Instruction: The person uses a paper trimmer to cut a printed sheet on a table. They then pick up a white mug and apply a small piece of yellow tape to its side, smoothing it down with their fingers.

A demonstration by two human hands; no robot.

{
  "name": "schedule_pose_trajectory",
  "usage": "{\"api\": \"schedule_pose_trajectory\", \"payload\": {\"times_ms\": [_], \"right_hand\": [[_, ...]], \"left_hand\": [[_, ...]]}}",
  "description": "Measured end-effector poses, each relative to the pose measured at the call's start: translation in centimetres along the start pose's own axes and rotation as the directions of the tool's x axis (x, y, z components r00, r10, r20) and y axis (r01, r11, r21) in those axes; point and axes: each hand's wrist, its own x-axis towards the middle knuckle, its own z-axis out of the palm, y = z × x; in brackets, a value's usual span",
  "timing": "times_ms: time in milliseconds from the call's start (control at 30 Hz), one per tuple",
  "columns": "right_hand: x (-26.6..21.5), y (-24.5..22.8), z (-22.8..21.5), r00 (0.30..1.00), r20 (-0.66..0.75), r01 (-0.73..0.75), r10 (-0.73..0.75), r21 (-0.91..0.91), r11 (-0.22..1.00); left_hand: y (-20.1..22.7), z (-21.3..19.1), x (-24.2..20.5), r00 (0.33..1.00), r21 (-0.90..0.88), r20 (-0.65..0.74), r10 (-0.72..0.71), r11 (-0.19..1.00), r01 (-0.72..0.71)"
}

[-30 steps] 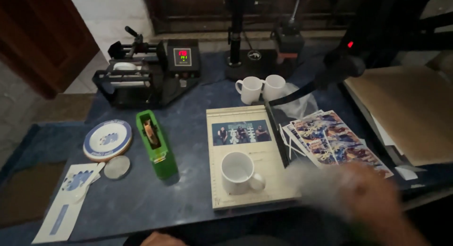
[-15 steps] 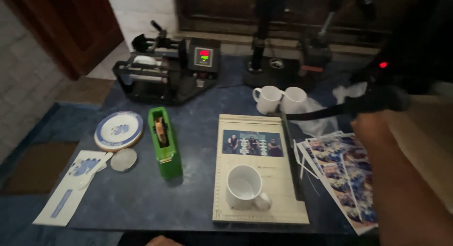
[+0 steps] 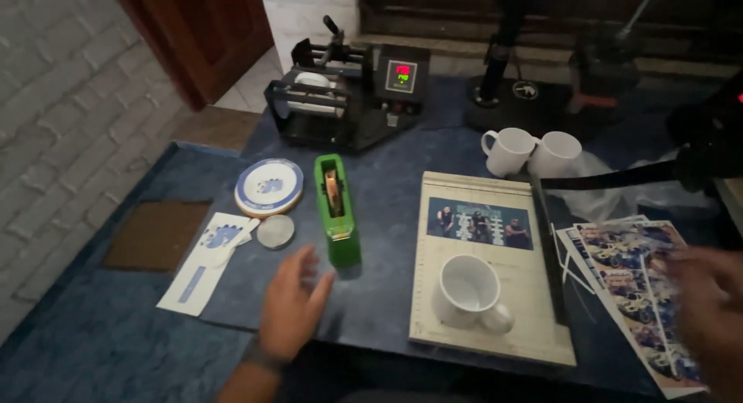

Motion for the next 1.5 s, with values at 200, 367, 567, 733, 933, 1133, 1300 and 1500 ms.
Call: {"api": "schedule_pose_trajectory", "payload": {"times_ms": [200, 367, 567, 733, 933, 1133, 1300, 1500], "right_hand": [[-7.5, -16.4, 1.2, 0.559, 0.796, 0.552, -0.233, -0.148, 0.820], [-7.3, -22.3, 11.4, 0.370, 0.823, 0.583, -0.431, 0.156, 0.797], [-7.5, -25.4, 17.5, 0.398, 0.888, 0.499, -0.231, 0.001, 0.866], [-5.8, -22.8, 24.1, 0.418, 0.895, 0.427, -0.157, -0.041, 0.903], [-5.5, -22.4, 26.6, 0.398, 0.911, 0.353, -0.110, -0.042, 0.935], [-6.1, -23.4, 25.6, 0.372, 0.926, 0.239, -0.063, -0.030, 0.971], [-7.1, -25.0, 22.3, 0.370, 0.928, 0.187, -0.055, -0.016, 0.982], [-7.0, -24.3, 21.1, 0.392, 0.917, 0.243, -0.075, -0.025, 0.970]], "left_hand": [[1.6, 1.8, 3.3, 0.975, -0.213, 0.074, -0.210, 0.952, 0.221], [2.0, 3.8, 3.5, 0.988, -0.338, 0.124, -0.095, 0.932, 0.132], [0.4, 6.2, 5.2, 0.986, -0.190, 0.142, 0.083, 0.980, -0.055], [-1.8, 8.6, 6.8, 0.993, -0.124, 0.100, 0.063, 0.991, -0.051], [-2.1, 9.6, 6.5, 0.990, -0.114, 0.021, 0.141, 0.984, -0.138], [-2.3, 9.8, 6.6, 0.986, -0.091, 0.010, 0.165, 0.982, -0.164], [-2.6, 10.1, 6.6, 0.985, -0.050, 0.023, 0.172, 0.984, -0.170], [-2.6, 10.6, 6.9, 0.984, 0.028, 0.015, 0.175, 0.984, -0.175]]}}
